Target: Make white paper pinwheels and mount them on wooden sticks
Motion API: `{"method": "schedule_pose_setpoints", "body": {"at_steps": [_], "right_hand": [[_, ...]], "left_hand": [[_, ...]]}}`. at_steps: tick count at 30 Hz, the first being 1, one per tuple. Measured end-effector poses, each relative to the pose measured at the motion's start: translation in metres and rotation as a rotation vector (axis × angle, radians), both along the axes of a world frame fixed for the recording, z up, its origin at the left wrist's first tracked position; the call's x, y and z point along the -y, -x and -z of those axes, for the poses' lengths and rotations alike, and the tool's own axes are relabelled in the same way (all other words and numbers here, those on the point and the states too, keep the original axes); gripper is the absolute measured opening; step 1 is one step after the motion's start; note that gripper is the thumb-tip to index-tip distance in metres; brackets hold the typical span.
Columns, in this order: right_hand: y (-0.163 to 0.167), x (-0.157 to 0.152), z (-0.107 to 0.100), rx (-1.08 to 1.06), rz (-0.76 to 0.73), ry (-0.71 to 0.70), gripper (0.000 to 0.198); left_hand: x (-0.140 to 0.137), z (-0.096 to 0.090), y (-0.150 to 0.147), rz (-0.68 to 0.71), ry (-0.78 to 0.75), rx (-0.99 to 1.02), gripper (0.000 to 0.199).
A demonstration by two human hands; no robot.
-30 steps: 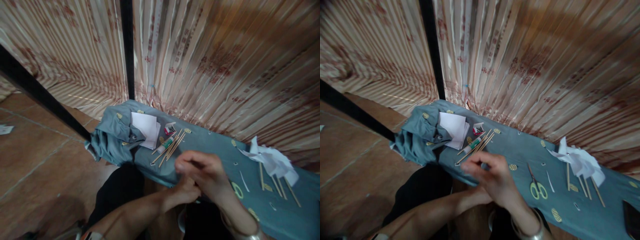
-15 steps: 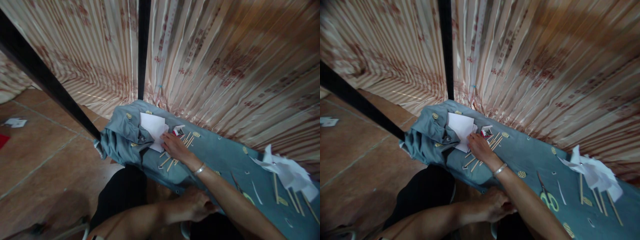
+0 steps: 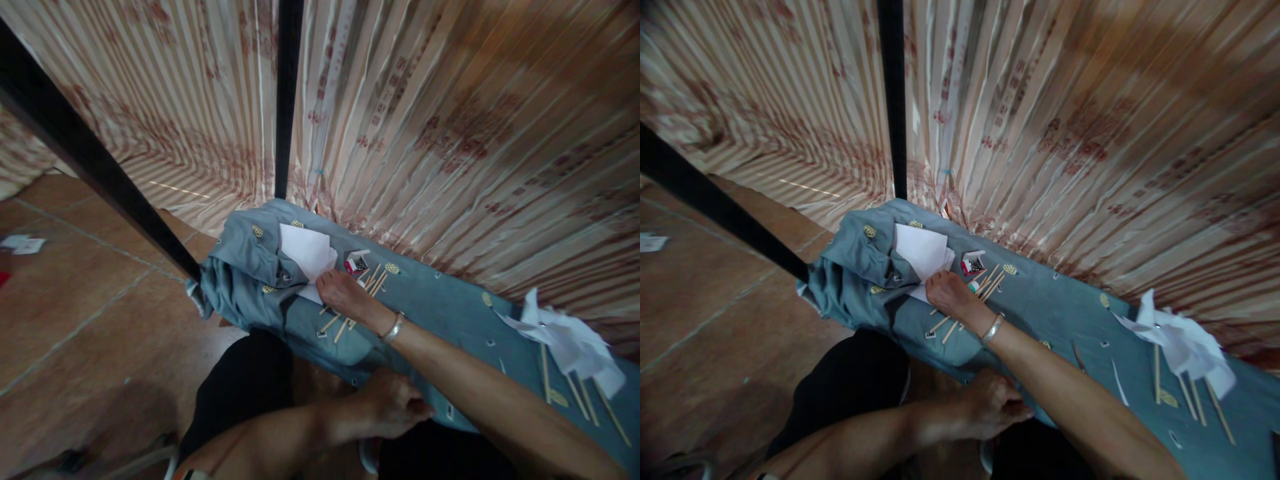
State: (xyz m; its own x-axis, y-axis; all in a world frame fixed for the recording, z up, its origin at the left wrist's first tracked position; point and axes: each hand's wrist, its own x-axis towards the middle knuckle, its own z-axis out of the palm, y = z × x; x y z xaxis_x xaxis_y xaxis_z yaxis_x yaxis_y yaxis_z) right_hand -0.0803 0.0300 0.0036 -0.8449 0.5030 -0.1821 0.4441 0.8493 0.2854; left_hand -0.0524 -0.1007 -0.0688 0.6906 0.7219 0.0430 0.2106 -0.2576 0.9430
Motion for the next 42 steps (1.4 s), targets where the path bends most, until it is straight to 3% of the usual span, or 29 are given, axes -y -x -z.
{"method": "schedule_pose_setpoints", "body": {"at_steps": [3, 8, 14, 17, 20, 22, 24, 26, 30, 33, 35, 38, 42], "right_hand": [[0.002, -0.005, -0.005, 0.010, -0.021, 0.002, 0.029], [0.004, -0.010, -0.021, -0.011, -0.034, 0.007, 0.028], [0.000, -0.020, -0.077, -0.096, 0.064, -0.099, 0.030], [-0.022, -0.031, -0.111, -0.226, 0.219, -0.205, 0.028], [-0.065, -0.035, -0.138, -0.372, 0.385, -0.305, 0.028], [-0.102, -0.028, -0.146, -0.675, 0.515, -0.329, 0.025], [-0.141, -0.013, -0.144, -0.858, 0.631, -0.332, 0.028], [-0.176, 0.008, -0.131, -1.069, 0.767, -0.231, 0.029], [-0.226, 0.049, -0.078, -1.455, 1.064, 0.010, 0.033], [-0.249, 0.071, -0.038, -1.651, 1.218, 0.101, 0.034], [-0.258, 0.082, -0.023, -1.732, 1.258, 0.083, 0.034], [-0.261, 0.098, -0.026, -1.654, 1.233, -0.069, 0.032], [-0.245, 0.119, -0.049, -1.067, 1.011, -0.362, 0.029]], "left_hand": [[0.000, -0.004, 0.002, 0.020, -0.158, -0.103, 0.037], [-0.001, -0.006, 0.001, 0.026, -0.226, -0.138, 0.036], [-0.004, -0.008, 0.002, 0.022, -0.261, -0.140, 0.036], [-0.005, -0.011, 0.004, -0.021, -0.267, -0.126, 0.037], [-0.007, -0.014, 0.008, -0.069, -0.199, -0.119, 0.035], [-0.008, -0.016, 0.012, -0.092, -0.132, -0.107, 0.032], [-0.009, -0.017, 0.015, -0.114, -0.067, -0.083, 0.029], [-0.010, -0.017, 0.018, -0.126, 0.002, -0.037, 0.022], [-0.015, -0.019, 0.026, -0.170, 0.094, 0.053, 0.019], [-0.019, -0.020, 0.034, -0.241, 0.120, 0.065, 0.022], [-0.022, -0.020, 0.038, -0.259, 0.126, 0.054, 0.029], [-0.026, -0.021, 0.041, -0.264, 0.136, 0.065, 0.036], [-0.029, -0.023, 0.040, -0.313, 0.019, 0.036, 0.029]]}}
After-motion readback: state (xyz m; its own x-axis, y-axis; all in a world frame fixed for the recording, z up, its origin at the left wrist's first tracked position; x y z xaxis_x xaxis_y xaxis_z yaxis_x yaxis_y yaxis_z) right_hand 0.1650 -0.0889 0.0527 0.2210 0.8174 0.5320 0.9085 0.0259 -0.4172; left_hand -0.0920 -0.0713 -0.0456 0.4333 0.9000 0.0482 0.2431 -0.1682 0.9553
